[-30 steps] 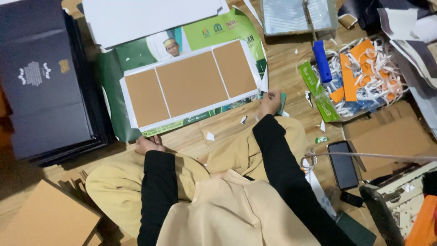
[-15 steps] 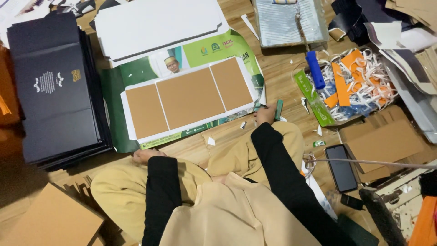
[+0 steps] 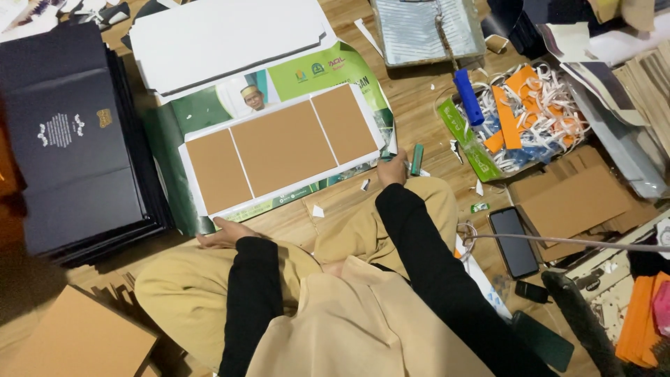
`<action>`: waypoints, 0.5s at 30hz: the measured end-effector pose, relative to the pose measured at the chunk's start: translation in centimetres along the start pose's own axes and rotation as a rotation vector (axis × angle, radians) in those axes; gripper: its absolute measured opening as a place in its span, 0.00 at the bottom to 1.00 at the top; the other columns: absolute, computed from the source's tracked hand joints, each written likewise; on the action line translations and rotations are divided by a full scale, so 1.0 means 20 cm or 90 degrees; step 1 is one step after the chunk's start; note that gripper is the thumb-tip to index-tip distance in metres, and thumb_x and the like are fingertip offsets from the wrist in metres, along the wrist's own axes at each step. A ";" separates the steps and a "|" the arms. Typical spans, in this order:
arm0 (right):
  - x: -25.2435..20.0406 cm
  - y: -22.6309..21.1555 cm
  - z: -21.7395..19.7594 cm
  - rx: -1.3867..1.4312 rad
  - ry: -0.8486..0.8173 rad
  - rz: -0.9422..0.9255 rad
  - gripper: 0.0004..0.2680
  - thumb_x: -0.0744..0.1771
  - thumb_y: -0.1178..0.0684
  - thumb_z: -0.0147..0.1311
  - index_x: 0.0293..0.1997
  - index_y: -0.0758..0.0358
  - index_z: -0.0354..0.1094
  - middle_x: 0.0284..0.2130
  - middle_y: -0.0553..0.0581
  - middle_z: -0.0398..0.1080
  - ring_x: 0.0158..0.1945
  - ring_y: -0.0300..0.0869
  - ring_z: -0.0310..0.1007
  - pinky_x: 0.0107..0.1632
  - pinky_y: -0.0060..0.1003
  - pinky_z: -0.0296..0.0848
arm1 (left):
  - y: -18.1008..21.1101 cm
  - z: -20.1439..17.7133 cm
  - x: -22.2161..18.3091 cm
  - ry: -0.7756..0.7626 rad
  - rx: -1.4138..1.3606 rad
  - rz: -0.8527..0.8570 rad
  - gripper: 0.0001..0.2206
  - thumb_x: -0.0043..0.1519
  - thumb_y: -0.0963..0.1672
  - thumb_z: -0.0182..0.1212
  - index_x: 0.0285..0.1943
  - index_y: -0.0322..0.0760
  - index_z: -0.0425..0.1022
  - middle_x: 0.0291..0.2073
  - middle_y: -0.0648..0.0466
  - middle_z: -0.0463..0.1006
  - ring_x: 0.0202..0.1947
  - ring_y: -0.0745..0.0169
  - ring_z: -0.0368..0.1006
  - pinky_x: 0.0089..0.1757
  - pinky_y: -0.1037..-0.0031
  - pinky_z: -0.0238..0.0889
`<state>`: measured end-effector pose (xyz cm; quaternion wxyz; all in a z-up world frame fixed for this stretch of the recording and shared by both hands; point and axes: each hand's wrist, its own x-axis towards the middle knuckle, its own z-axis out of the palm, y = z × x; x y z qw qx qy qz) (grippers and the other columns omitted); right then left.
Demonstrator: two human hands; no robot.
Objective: The person assembles a paper folder by hand, applying adhesive with a roller, positioning cardstock pieces on a printed cover, and pressing the edges together to secure them.
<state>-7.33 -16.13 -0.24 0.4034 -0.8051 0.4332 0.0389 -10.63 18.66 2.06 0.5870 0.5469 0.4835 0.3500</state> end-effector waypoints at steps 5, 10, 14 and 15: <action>-0.09 -0.04 -0.03 -0.002 -0.006 -0.027 0.26 0.62 0.52 0.45 0.64 0.61 0.34 0.40 0.58 0.67 0.38 0.42 0.72 0.49 0.48 0.63 | 0.11 -0.01 -0.16 -0.090 0.288 0.229 0.24 0.59 0.43 0.54 0.63 0.43 0.50 0.61 0.44 0.42 0.57 0.35 0.45 0.54 0.43 0.41; -0.27 -0.14 -0.14 -0.066 -0.018 -0.105 0.25 0.64 0.53 0.43 0.64 0.66 0.32 0.46 0.66 0.62 0.52 0.55 0.62 0.53 0.52 0.61 | 0.06 -0.01 -0.28 -0.600 0.250 0.502 0.18 0.59 0.46 0.43 0.58 0.38 0.58 0.44 0.46 0.66 0.38 0.50 0.67 0.41 0.65 0.61; -0.37 -0.55 -0.38 -0.162 -0.078 -0.280 0.23 0.64 0.59 0.41 0.64 0.68 0.32 0.49 0.79 0.57 0.54 0.67 0.58 0.54 0.59 0.59 | -0.12 -0.08 -0.42 -0.861 0.514 0.472 0.20 0.60 0.53 0.39 0.54 0.42 0.64 0.38 0.46 0.73 0.42 0.47 0.69 0.45 0.60 0.62; -0.26 -0.69 -0.44 -0.189 -0.061 -0.287 0.25 0.64 0.57 0.43 0.65 0.58 0.30 0.51 0.74 0.58 0.56 0.63 0.57 0.57 0.56 0.56 | -0.16 -0.11 -0.46 -0.998 0.671 0.431 0.24 0.57 0.59 0.35 0.52 0.50 0.66 0.40 0.51 0.74 0.45 0.51 0.69 0.46 0.62 0.61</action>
